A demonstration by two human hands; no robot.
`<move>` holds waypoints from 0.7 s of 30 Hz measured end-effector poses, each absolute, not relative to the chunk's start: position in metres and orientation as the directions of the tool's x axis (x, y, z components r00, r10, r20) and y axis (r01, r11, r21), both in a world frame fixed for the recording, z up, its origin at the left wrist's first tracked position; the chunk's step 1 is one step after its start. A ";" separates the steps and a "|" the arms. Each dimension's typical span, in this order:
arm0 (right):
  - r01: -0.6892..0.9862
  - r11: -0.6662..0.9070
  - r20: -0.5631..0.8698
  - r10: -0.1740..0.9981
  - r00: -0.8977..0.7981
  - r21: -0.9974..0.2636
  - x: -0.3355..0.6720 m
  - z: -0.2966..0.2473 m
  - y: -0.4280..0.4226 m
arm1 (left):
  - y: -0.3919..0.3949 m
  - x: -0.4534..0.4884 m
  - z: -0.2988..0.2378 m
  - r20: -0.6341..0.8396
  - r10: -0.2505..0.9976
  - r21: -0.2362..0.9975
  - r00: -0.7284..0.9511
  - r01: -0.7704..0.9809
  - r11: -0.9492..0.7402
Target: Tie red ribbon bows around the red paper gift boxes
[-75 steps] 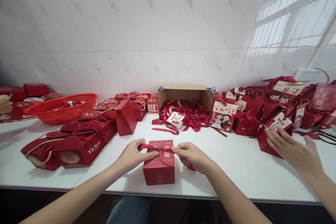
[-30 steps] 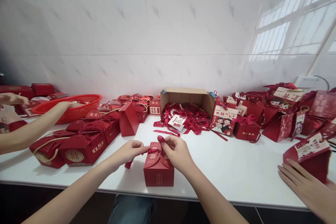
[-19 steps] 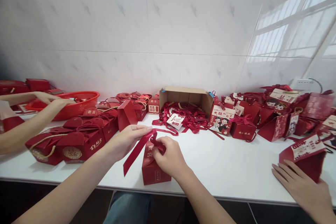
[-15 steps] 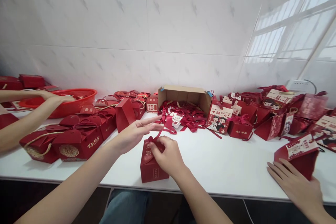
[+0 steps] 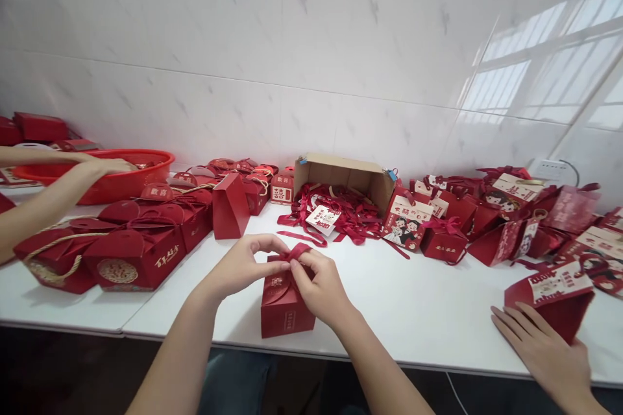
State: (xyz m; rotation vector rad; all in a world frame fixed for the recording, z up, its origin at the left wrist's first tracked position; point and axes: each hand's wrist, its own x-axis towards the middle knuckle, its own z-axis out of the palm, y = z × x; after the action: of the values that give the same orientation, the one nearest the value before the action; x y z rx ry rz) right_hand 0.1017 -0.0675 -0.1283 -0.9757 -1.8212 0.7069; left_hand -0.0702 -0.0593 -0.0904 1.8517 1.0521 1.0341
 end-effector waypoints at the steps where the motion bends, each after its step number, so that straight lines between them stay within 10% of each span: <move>1: 0.326 0.532 0.465 0.845 -0.263 -0.782 0.102 -0.128 -0.068 | -0.059 -0.069 -0.094 0.279 0.907 0.890 0.317 0.269 -0.368; 10: 0.073 0.405 0.404 0.914 -0.036 -0.911 0.096 -0.141 -0.065 | -0.056 -0.065 -0.121 0.266 0.930 0.934 0.253 0.171 -0.314; 21: 0.482 0.571 0.571 0.804 -0.166 -0.665 0.101 -0.129 -0.077 | -0.059 -0.062 -0.129 0.478 0.872 0.858 0.105 0.158 -0.489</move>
State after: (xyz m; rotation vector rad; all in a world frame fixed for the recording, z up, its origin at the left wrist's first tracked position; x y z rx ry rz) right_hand 0.1011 -0.0769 -0.1286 -1.0527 -1.8171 0.4098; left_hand -0.0622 -0.0593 -0.1291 1.7497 1.0104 1.4316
